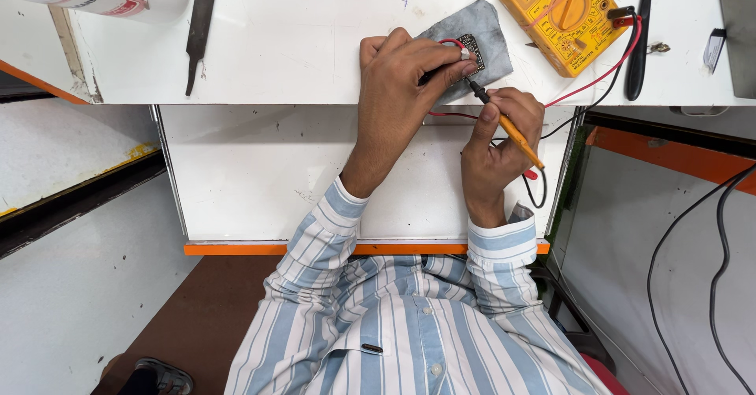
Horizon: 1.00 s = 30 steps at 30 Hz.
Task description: The person uses a multimeter to test points on a small circuit board placed on a cloth. They repeatedly touch the probes to different pads and components while observing the multimeter display. The person also briefly uses wire cutters to trim a wire.
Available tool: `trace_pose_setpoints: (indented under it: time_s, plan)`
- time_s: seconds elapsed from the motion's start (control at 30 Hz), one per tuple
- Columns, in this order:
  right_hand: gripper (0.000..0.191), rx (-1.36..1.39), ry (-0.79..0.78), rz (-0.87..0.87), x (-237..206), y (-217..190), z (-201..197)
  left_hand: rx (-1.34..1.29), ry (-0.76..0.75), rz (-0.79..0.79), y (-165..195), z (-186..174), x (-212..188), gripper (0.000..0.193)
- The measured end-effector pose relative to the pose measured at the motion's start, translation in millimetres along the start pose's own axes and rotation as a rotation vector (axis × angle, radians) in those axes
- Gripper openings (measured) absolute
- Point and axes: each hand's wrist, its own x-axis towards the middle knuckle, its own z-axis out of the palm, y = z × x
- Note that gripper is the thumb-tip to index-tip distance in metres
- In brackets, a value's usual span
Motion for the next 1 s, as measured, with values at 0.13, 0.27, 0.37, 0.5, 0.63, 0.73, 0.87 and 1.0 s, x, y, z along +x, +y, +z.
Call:
trace_pose_setpoints:
  time_s: [0.13,0.27,0.37,0.5,0.63,0.73,0.87,1.0]
  plan:
    - [0.011,-0.039,-0.001,-0.056,0.6,-3.2,0.8,-0.023,-0.001,-0.013,-0.8,1.7,0.3,0.023]
    - [0.011,-0.058,-0.004,-0.059,1.0,-4.4,0.6,-0.042,0.004,-0.012,-1.5,1.7,-0.6,0.020]
    - [0.011,-0.064,-0.006,-0.053,1.1,-4.0,0.7,-0.031,0.017,-0.023,-1.0,1.9,-0.8,0.020]
    - [0.011,-0.052,-0.011,-0.035,0.6,-3.7,0.2,-0.018,0.018,-0.029,-0.6,0.7,-0.6,0.019]
    - [0.011,-0.037,-0.006,-0.029,0.1,-3.3,0.4,-0.008,0.006,-0.020,0.2,1.1,0.2,0.021]
    - [0.011,-0.029,-0.012,-0.023,-0.8,-3.4,0.0,0.002,0.008,-0.016,0.6,1.5,-0.2,0.022]
    - [0.011,-0.033,-0.015,-0.023,-1.3,-2.4,0.2,0.010,-0.004,-0.032,0.3,1.6,-0.7,0.022]
    - [0.012,-0.028,-0.012,-0.020,-1.8,-1.3,0.4,0.020,-0.007,-0.028,-0.4,1.8,-0.7,0.023]
